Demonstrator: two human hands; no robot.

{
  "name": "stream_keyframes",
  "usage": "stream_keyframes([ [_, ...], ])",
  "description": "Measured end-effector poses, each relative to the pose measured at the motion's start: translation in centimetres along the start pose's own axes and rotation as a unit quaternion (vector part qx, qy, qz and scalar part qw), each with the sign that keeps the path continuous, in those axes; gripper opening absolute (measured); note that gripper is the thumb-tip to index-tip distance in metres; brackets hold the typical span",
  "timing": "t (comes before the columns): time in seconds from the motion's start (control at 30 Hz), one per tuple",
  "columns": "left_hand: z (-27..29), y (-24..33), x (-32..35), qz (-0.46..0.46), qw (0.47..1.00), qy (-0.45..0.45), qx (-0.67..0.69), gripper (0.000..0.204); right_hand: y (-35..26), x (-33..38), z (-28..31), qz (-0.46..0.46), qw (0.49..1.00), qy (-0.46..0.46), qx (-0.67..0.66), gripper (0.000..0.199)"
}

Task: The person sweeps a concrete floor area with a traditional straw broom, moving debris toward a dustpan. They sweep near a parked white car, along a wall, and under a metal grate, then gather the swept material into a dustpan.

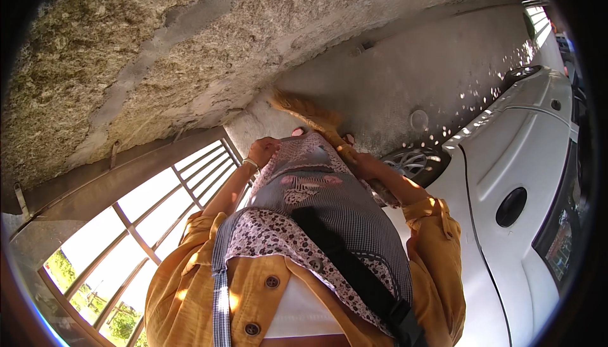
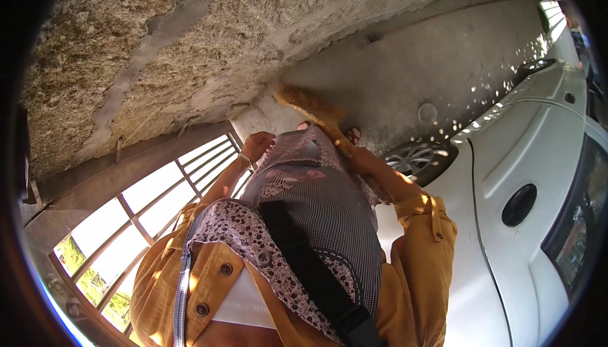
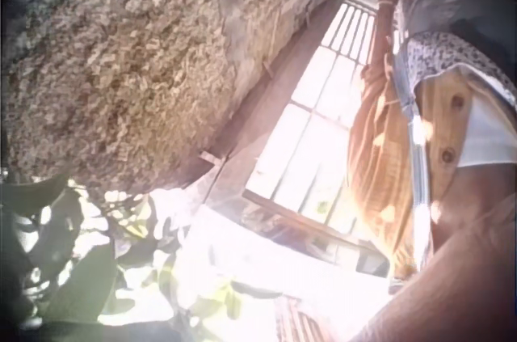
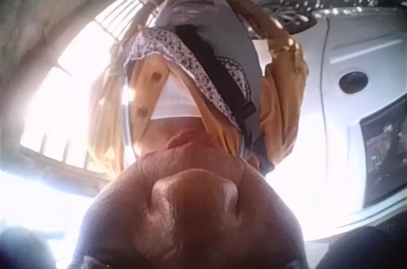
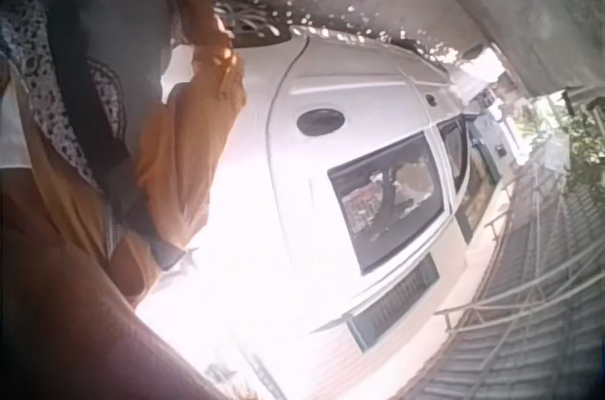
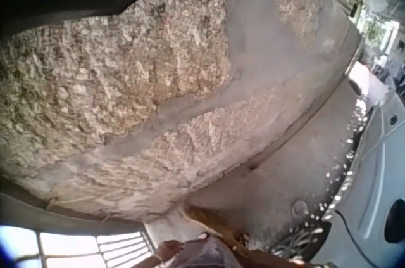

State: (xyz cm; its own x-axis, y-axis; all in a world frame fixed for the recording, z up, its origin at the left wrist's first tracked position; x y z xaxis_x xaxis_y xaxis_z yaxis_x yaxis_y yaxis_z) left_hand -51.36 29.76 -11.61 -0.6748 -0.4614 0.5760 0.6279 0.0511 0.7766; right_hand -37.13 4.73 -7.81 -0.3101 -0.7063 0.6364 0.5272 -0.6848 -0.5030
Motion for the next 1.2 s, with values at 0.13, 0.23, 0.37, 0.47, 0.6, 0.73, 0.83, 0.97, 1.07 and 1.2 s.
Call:
stream_keyframes([
  [0.13,1.6,-0.9,0.1,-0.014,0.998,0.060,0.021,0.017,0.5,-1.8,3.7,-0.014,0.997,-0.039,0.070,0.071],
  [0.23,2.1,0.3,-0.1,0.000,0.996,0.082,0.032,0.018,2.2,-6.7,5.3,-0.009,0.997,-0.010,0.076,0.074],
  [0.37,3.0,-0.8,0.6,0.035,0.982,0.169,0.080,0.018,-0.1,-10.6,7.9,0.031,0.975,-0.106,0.192,0.084],
  [0.47,2.8,-0.6,0.8,0.052,0.966,0.229,0.106,0.018,0.6,-12.4,12.3,0.086,0.949,-0.168,0.251,0.091],
  [0.6,1.0,-2.7,-0.1,0.105,0.919,0.338,0.172,0.018,-0.9,-17.1,16.9,0.100,0.950,-0.208,0.210,0.081],
  [0.73,-5.9,-6.6,0.5,0.171,0.790,0.480,0.340,0.018,-0.8,-20.5,13.9,-0.006,0.946,-0.324,0.006,0.066],
  [0.83,-10.7,-2.2,-0.6,0.160,0.759,0.497,0.389,0.016,2.3,-23.8,15.0,-0.002,0.943,-0.332,0.026,0.064],
  [0.97,-18.3,-0.5,2.3,0.215,0.671,0.565,0.429,0.017,-1.7,-22.3,17.7,0.163,0.915,-0.307,0.206,0.073],
  [1.07,-23.5,0.2,4.1,0.240,0.587,0.607,0.480,0.018,-1.7,-23.6,16.9,0.137,0.925,-0.283,0.212,0.081],
  [1.2,-30.3,0.6,6.0,0.249,0.489,0.659,0.514,0.019,-0.4,-23.8,12.1,0.035,0.919,-0.350,0.177,0.088],
])
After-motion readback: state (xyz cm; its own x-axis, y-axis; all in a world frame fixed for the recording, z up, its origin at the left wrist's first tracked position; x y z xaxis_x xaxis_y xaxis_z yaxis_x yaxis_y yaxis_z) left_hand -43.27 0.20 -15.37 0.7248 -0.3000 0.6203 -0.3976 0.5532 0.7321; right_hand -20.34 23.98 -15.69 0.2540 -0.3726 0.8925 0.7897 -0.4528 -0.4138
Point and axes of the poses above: each hand's wrist, its own x-axis away from the middle knuckle, its own z-axis out of the back of the hand, y = z × x, the point moved 9 cm from there along -x, towards the middle knuckle, and after that the axes turned 11 degrees about y, right-handed, at the moved point
